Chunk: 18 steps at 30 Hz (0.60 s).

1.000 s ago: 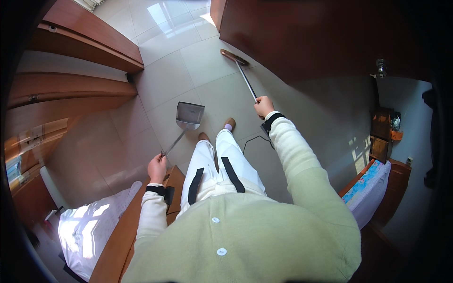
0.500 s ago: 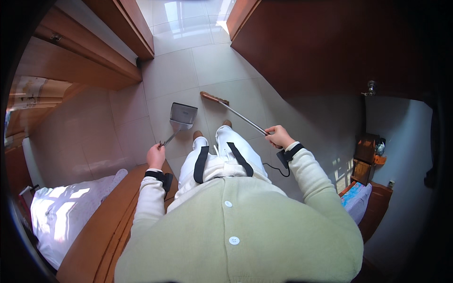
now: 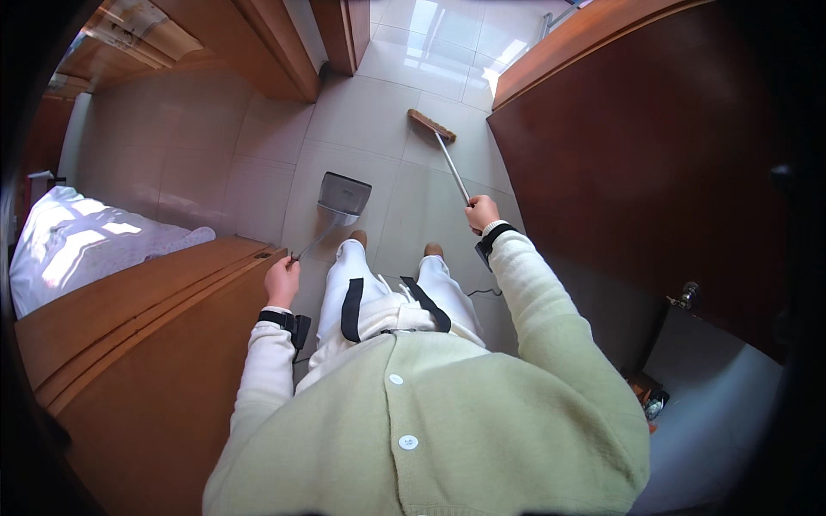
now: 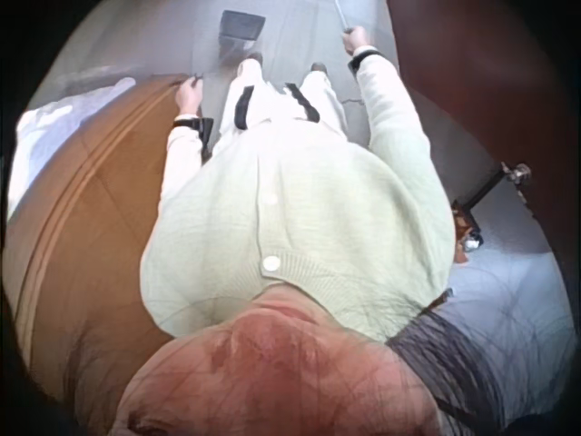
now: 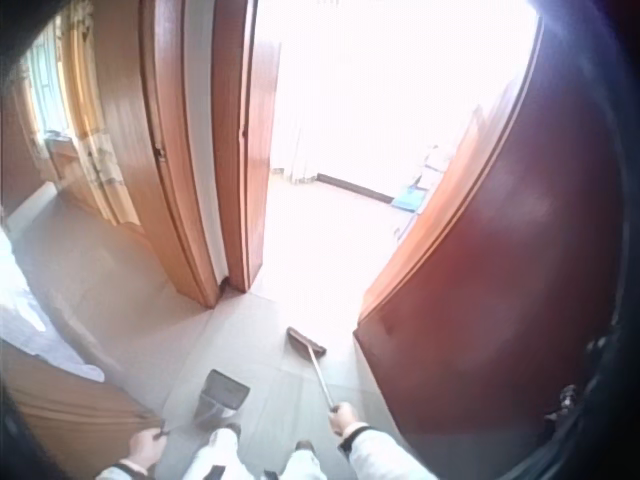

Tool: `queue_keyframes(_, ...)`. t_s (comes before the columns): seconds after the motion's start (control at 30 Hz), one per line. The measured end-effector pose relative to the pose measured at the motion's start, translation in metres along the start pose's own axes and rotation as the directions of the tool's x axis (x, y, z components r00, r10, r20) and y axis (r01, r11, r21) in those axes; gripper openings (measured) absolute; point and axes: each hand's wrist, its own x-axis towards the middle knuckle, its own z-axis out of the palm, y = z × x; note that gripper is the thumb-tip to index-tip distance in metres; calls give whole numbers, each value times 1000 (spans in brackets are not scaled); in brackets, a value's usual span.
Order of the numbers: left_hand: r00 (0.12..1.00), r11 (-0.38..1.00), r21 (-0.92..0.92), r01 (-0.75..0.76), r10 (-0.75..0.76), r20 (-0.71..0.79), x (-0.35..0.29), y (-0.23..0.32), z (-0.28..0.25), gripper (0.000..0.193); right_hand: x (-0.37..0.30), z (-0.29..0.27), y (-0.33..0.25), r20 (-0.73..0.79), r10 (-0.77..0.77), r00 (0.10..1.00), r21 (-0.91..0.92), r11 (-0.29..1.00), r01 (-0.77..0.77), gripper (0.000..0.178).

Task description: The person sweeps a tiled floor with a broom and dustpan, moving debris into the dustpan. They briefly reposition a wooden chair to access the area underneath, then continue sweeping and collecting debris.

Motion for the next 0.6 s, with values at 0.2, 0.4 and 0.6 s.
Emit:
queue_keyframes(0.2,977,984,-64,165,-172,-126,-82,16,45,32,-44,-56,101,169,-313,934,-251,903,348,21)
queue_keyframes(0.4,919,909,-241,341,-376,-116,-143,13,95,32,-80,-136,132,452,-81,889,-158,973,169,26)
queue_keyframes(0.6,878,867,-294,403,-457,-143,-197,33,133,32,-49,-136,109,405,-299,864,-164,906,390,25)
